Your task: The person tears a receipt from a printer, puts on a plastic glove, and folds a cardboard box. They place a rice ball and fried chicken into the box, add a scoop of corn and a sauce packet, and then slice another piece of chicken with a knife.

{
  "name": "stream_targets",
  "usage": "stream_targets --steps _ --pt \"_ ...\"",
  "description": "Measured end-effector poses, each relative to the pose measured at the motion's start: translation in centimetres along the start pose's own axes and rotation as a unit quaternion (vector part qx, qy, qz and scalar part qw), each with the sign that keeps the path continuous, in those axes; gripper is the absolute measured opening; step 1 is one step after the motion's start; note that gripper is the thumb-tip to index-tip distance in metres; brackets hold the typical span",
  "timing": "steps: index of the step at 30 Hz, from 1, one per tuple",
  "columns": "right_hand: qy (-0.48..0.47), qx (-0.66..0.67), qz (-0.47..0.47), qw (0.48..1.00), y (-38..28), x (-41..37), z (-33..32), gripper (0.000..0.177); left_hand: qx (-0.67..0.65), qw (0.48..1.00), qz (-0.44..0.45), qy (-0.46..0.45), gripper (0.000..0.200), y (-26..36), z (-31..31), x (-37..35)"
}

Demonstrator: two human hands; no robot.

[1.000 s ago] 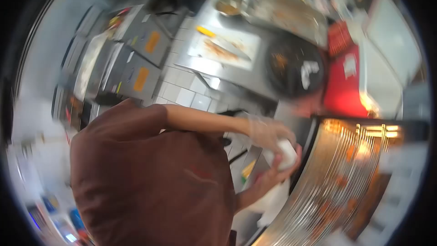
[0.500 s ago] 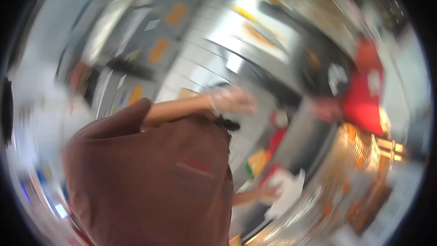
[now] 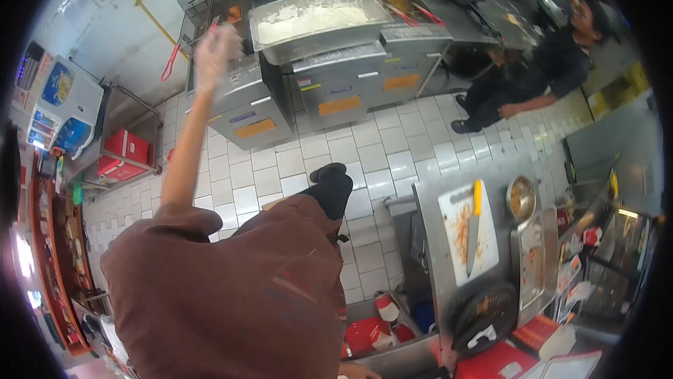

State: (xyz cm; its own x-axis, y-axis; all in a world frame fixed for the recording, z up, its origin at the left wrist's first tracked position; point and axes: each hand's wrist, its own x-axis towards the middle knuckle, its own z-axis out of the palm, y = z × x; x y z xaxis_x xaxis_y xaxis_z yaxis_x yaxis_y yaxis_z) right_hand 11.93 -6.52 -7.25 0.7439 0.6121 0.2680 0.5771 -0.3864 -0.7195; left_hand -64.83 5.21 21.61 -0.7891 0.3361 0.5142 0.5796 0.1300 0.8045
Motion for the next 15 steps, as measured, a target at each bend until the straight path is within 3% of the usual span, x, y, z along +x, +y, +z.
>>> stream_targets --steps 1,4,6,7,9,10,12,13,14,15 --pt "-0.004 0.023 -0.001 1.0 -2.1 0.4 1.6 0.028 -0.033 0.997 -0.065 0.033 0.033 0.4 -1.2 4.1" --pt "-0.008 0.092 -0.006 0.996 -12.2 2.2 9.2 0.028 -0.123 0.988 -0.087 0.034 0.028 -10.7 -5.3 19.3" --pt "-0.014 0.145 -0.004 0.989 -19.7 -0.3 16.1 0.029 -0.076 0.969 -0.226 -0.062 0.024 -22.1 -7.1 28.9" --pt "-0.069 0.163 0.008 0.984 -23.0 -2.0 19.4 0.027 -0.057 0.956 -0.271 -0.094 0.024 -27.8 -7.7 32.4" --pt "-0.199 0.166 -0.121 0.958 -27.3 -5.7 25.0 0.028 0.12 0.932 -0.299 -0.164 0.027 -32.6 -5.4 35.3" --pt "-0.202 0.162 -0.122 0.958 -28.2 -7.6 27.2 0.028 0.242 0.901 -0.278 -0.23 0.029 -34.1 -4.4 36.3" --pt "-0.399 0.144 -0.076 0.902 -29.9 -9.3 30.0 0.024 0.434 0.793 -0.194 -0.38 0.034 -37.1 -2.9 37.7" --pt "-0.404 0.128 -0.079 0.902 -32.2 -10.3 29.9 0.024 0.48 0.747 -0.173 -0.427 0.036 -38.7 -2.3 38.2" --pt "-0.461 0.082 -0.056 0.882 -34.5 -11.5 29.7 0.024 0.503 0.72 -0.175 -0.445 0.039 -39.8 -1.7 38.6" --pt "-0.512 0.039 -0.031 0.857 -36.5 -12.5 30.0 0.023 0.523 0.691 -0.274 -0.417 0.043 -42.7 -1.1 39.6"
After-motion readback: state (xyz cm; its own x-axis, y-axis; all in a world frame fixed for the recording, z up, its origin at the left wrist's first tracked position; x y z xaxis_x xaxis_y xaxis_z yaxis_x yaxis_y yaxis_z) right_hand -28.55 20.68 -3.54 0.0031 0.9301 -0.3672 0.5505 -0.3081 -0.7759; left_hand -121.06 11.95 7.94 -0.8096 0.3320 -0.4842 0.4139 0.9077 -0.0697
